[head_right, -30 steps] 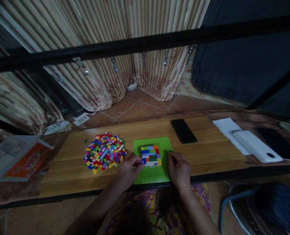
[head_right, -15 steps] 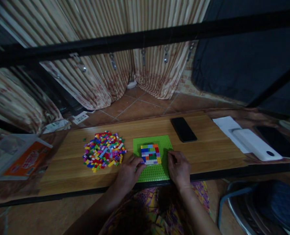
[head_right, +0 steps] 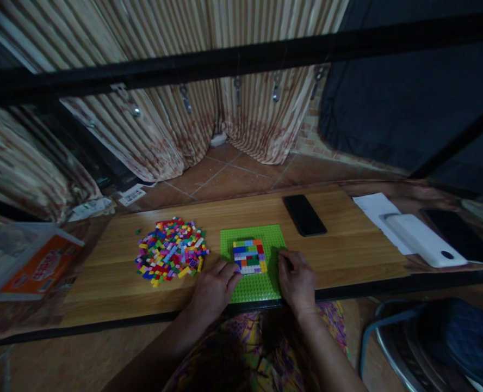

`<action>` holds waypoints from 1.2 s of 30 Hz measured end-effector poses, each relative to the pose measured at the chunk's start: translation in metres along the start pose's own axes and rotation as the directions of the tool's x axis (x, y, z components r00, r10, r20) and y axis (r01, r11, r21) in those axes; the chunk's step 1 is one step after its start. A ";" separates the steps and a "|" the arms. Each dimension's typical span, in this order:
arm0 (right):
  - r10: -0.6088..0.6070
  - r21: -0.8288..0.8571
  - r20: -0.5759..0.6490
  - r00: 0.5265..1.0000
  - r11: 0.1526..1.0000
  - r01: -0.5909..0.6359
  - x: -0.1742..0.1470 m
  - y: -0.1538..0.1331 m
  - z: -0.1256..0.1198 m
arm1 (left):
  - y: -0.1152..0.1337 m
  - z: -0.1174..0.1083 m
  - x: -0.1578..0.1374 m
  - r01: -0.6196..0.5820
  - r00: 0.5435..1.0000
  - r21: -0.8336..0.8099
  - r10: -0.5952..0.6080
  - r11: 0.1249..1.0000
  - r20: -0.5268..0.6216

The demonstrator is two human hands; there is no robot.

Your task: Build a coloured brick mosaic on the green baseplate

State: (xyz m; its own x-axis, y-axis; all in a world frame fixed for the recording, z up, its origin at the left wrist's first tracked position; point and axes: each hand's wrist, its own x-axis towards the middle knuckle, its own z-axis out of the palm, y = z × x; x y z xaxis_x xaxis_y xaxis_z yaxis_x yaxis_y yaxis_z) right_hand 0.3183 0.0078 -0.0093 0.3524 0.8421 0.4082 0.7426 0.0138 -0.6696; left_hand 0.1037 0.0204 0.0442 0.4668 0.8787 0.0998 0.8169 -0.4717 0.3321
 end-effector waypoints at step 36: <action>0.000 -0.003 0.033 0.999 1.000 0.000 -0.002 0.008 -0.001 | 0.001 0.009 -0.002 -0.003 0.998 -0.041 0.005 0.999 0.062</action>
State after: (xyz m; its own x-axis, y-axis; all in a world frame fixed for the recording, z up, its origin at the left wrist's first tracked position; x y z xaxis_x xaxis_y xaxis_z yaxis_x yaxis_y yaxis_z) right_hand 0.3244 0.0059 -0.0145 0.3337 0.8592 0.3878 0.7441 0.0125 -0.6680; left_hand 0.1064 0.0172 0.0360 0.4912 0.8700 0.0433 0.8009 -0.4706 0.3702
